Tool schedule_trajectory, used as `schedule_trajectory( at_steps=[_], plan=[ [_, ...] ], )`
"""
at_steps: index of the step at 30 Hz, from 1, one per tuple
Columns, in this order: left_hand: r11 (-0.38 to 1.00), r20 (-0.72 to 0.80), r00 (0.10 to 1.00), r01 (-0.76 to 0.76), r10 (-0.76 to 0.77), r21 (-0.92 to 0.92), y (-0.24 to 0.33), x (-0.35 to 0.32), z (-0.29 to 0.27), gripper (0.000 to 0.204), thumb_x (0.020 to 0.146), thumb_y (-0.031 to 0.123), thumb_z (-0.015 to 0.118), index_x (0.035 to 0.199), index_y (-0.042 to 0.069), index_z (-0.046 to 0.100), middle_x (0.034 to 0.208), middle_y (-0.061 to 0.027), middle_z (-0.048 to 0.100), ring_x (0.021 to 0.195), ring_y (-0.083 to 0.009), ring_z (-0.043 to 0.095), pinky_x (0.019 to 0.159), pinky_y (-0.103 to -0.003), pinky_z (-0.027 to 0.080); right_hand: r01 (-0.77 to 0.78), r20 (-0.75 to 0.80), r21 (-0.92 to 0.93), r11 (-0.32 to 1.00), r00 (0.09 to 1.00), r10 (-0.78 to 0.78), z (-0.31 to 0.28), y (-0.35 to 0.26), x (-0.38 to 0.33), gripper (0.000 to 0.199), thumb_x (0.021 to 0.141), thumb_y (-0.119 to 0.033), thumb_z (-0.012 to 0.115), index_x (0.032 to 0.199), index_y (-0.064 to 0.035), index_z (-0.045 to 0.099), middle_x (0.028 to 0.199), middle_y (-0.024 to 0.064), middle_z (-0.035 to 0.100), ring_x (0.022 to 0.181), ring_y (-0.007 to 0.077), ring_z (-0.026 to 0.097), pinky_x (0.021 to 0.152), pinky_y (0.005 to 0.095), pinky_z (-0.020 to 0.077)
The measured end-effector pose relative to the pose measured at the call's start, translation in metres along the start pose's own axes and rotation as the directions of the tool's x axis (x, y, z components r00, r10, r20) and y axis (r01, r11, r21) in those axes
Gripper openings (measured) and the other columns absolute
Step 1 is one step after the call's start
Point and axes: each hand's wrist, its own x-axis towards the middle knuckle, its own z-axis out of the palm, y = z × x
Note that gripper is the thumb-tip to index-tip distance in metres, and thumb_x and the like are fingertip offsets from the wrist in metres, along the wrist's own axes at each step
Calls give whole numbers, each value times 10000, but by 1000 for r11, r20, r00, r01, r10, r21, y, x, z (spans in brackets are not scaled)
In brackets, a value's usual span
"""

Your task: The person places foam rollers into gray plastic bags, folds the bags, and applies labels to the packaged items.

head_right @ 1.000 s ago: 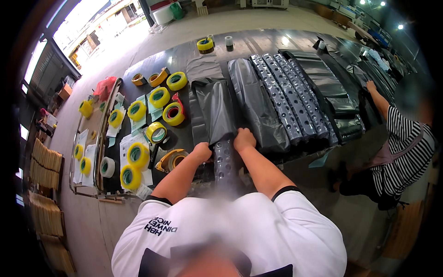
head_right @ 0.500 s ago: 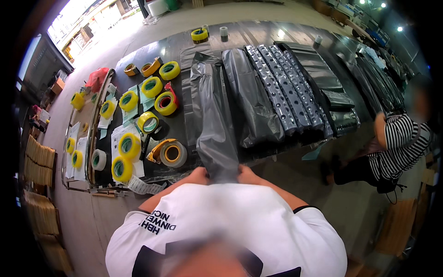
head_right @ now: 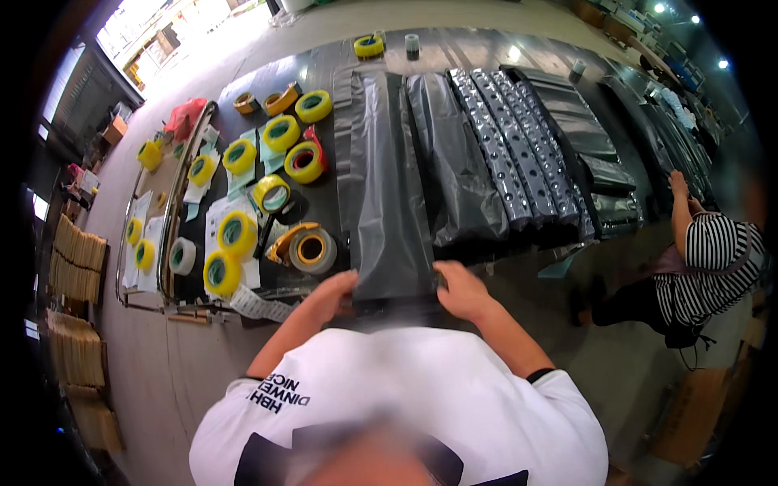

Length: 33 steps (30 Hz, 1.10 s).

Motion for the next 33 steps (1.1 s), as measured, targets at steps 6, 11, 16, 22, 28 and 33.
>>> schedule_trajectory(
  at_steps=[6,11,16,22,28,33],
  plan=[
    [980,-269,946,-196,181,-31,-29,21,2,165,921,242,664,970,84,672,806,23,628,703,-98,568,653,-251,454,579,85,-302,757,807,-584,29,-26,57,238,773,-105,674,1011,-93,688,1104,89,652,1031,300,605,913,402,484],
    [984,-232,957,-176,176,19,-41,-16,18,167,918,171,666,1025,45,680,828,29,635,717,-68,557,667,-233,448,536,160,-104,838,840,-518,45,-44,52,156,783,-155,689,933,-118,713,962,28,667,932,261,631,807,387,514],
    [941,-97,975,-162,199,299,-55,-27,9,79,893,80,676,950,25,671,803,47,596,739,-41,497,643,-225,400,431,296,86,898,850,-437,79,-56,53,208,769,-179,722,964,-105,716,953,48,660,915,269,629,770,374,516],
    [879,-44,960,-235,277,416,-47,-43,19,83,879,65,663,938,7,672,826,27,615,777,-50,513,692,-245,422,273,370,45,961,889,-269,90,-74,50,169,765,-221,705,894,-113,721,933,50,653,929,272,632,774,386,515],
    [746,-1,912,-335,410,575,-60,-31,14,174,855,48,682,1018,-7,704,945,-52,683,895,-109,618,811,-277,492,333,371,-27,943,879,-300,97,-82,43,63,774,-149,669,806,-101,693,883,69,644,896,292,623,765,402,505],
    [839,-85,953,-209,289,502,-50,-32,7,177,858,47,683,1018,-29,686,901,-32,685,791,-87,574,715,-271,482,491,322,227,841,777,-541,74,-61,15,122,735,-117,718,740,-84,601,761,72,590,769,296,582,673,406,474]
  ],
)
